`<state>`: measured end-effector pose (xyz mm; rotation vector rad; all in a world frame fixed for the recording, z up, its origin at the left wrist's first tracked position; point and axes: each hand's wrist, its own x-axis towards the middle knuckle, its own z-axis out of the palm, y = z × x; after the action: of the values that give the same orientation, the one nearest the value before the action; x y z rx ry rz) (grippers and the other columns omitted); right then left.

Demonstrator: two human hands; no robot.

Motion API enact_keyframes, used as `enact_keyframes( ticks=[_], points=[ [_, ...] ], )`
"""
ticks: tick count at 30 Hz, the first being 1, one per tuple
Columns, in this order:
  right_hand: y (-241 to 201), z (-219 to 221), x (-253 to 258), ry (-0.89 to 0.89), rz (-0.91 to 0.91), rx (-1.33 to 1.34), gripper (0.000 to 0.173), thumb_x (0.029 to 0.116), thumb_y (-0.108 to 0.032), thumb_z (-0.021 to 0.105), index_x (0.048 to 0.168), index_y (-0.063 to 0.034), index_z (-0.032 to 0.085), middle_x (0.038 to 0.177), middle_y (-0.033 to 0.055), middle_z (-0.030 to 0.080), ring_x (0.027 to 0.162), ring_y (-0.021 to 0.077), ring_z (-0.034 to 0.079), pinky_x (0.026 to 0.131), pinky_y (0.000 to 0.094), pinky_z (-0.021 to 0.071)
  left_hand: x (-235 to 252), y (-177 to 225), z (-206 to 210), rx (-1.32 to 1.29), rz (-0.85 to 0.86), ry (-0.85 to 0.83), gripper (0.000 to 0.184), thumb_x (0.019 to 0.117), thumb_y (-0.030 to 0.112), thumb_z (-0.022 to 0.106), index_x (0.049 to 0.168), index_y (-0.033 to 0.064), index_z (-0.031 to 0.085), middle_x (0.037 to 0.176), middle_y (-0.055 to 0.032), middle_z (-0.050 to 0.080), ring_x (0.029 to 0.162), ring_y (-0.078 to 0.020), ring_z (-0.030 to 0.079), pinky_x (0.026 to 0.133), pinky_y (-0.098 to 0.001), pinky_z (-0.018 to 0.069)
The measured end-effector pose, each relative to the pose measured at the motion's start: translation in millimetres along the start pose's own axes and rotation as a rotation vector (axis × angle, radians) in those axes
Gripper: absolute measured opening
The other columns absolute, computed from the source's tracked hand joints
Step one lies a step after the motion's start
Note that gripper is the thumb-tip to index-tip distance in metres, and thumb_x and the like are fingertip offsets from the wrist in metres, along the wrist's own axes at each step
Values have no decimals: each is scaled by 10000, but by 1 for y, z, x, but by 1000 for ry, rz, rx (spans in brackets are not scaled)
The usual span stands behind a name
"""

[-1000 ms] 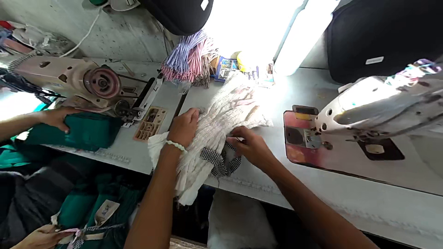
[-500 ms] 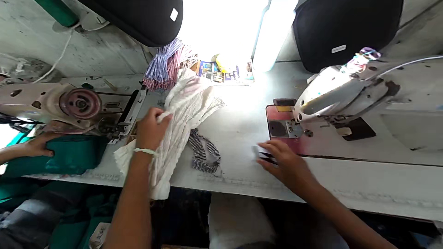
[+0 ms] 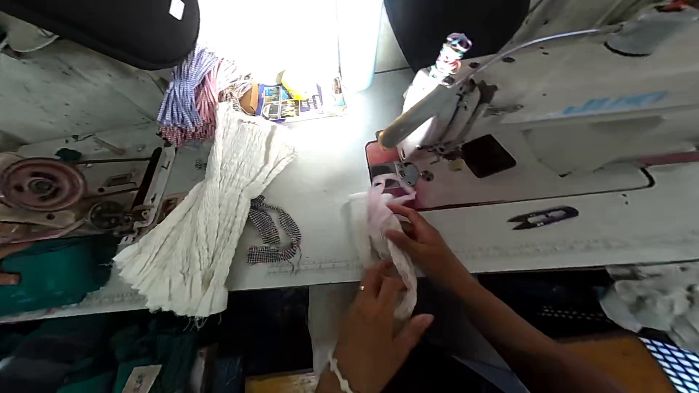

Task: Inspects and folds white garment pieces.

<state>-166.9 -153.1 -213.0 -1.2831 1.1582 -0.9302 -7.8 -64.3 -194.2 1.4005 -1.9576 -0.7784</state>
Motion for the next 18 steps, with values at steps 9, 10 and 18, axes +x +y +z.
enact_keyframes(
  ticks=[9, 10, 18],
  points=[
    [-4, -25, -18, -144, -257, 122, 322, 926, -25, 569, 1243, 21, 593, 1067, -26, 716, 963, -17, 672, 870, 198, 576, 75, -25, -45, -141, -46, 211, 702, 889, 321, 767, 1464, 19, 502, 1479, -196, 517, 1331, -279, 532, 1061, -464, 476],
    [-6, -29, -20, -119, -308, 82, 331, 927, -55, 584, 1251, 14, 589, 1077, -34, 708, 980, -29, 660, 883, 194, 568, 84, -22, -47, -215, -74, 141, 630, 888, 269, 775, 1434, 63, 539, 1352, -109, 621, 1180, -164, 626, 966, -373, 547],
    [-16, -56, -24, 333, -634, -231, 312, 957, -67, 655, 1269, -60, 659, 1095, -6, 710, 930, 10, 678, 823, 195, 589, 84, 11, -17, -288, 47, -17, 400, 876, 216, 795, 1227, 63, 680, 962, -17, 727, 815, -8, 679, 753, -185, 570]
  ],
)
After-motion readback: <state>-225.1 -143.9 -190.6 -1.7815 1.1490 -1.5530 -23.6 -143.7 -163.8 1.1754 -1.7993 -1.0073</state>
